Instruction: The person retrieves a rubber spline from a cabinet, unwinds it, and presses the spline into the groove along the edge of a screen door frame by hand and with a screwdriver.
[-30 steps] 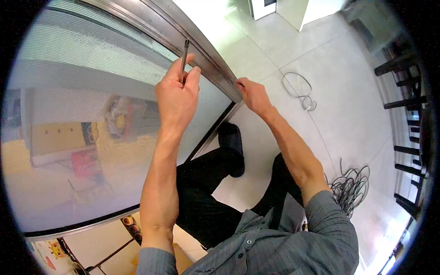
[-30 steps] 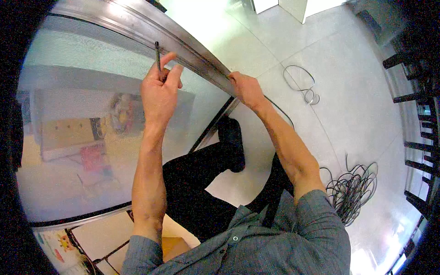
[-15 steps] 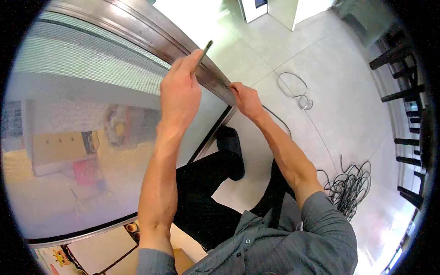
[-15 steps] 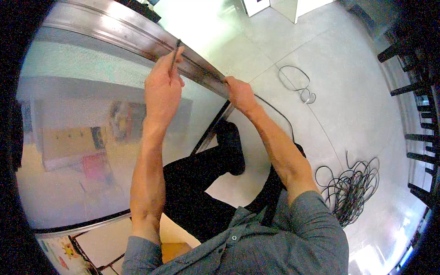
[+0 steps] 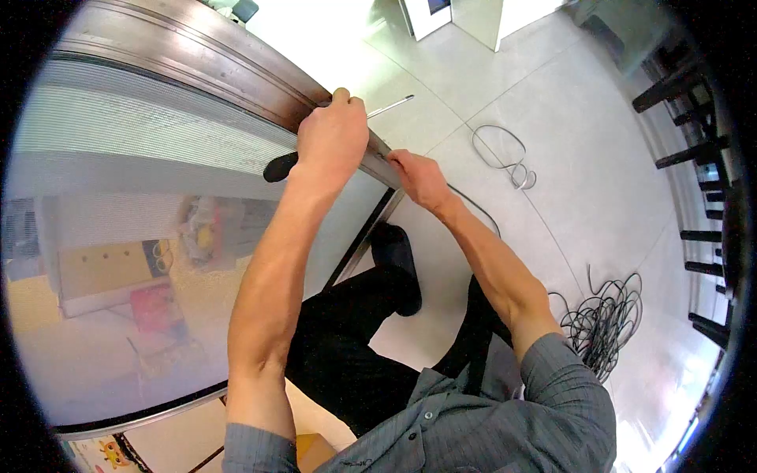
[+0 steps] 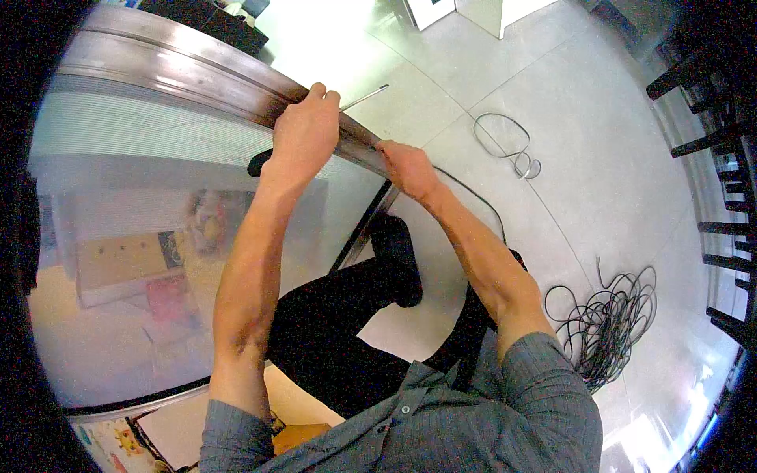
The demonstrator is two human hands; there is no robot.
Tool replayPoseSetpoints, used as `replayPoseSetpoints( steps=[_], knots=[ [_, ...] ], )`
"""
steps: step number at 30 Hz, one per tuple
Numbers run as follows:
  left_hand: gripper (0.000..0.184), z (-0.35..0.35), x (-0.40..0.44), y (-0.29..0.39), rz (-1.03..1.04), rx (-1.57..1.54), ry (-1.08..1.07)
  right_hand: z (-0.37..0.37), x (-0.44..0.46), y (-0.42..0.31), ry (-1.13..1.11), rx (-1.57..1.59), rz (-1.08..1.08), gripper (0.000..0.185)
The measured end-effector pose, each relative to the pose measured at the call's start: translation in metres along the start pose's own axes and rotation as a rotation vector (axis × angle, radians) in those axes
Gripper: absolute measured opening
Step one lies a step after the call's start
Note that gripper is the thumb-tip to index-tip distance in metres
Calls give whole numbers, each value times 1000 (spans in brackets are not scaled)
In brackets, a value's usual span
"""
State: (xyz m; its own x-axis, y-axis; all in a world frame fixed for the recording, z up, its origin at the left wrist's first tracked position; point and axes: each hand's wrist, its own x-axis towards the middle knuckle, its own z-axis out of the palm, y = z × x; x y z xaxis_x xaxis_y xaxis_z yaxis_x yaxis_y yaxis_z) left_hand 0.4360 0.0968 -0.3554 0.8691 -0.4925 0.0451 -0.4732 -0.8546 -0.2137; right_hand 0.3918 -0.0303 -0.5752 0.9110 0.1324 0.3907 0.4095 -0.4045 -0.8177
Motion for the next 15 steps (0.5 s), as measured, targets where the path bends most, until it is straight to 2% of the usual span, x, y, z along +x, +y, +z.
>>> replayPoseSetpoints(
  steps=[10, 15],
  knots=[
    [19, 14, 5, 0, 25, 101, -102, 7, -3, -6, 60, -4, -10, 19],
    [17, 19, 2, 1, 17, 108, -50, 11, -5, -4, 74, 0, -16, 17]
  ],
)
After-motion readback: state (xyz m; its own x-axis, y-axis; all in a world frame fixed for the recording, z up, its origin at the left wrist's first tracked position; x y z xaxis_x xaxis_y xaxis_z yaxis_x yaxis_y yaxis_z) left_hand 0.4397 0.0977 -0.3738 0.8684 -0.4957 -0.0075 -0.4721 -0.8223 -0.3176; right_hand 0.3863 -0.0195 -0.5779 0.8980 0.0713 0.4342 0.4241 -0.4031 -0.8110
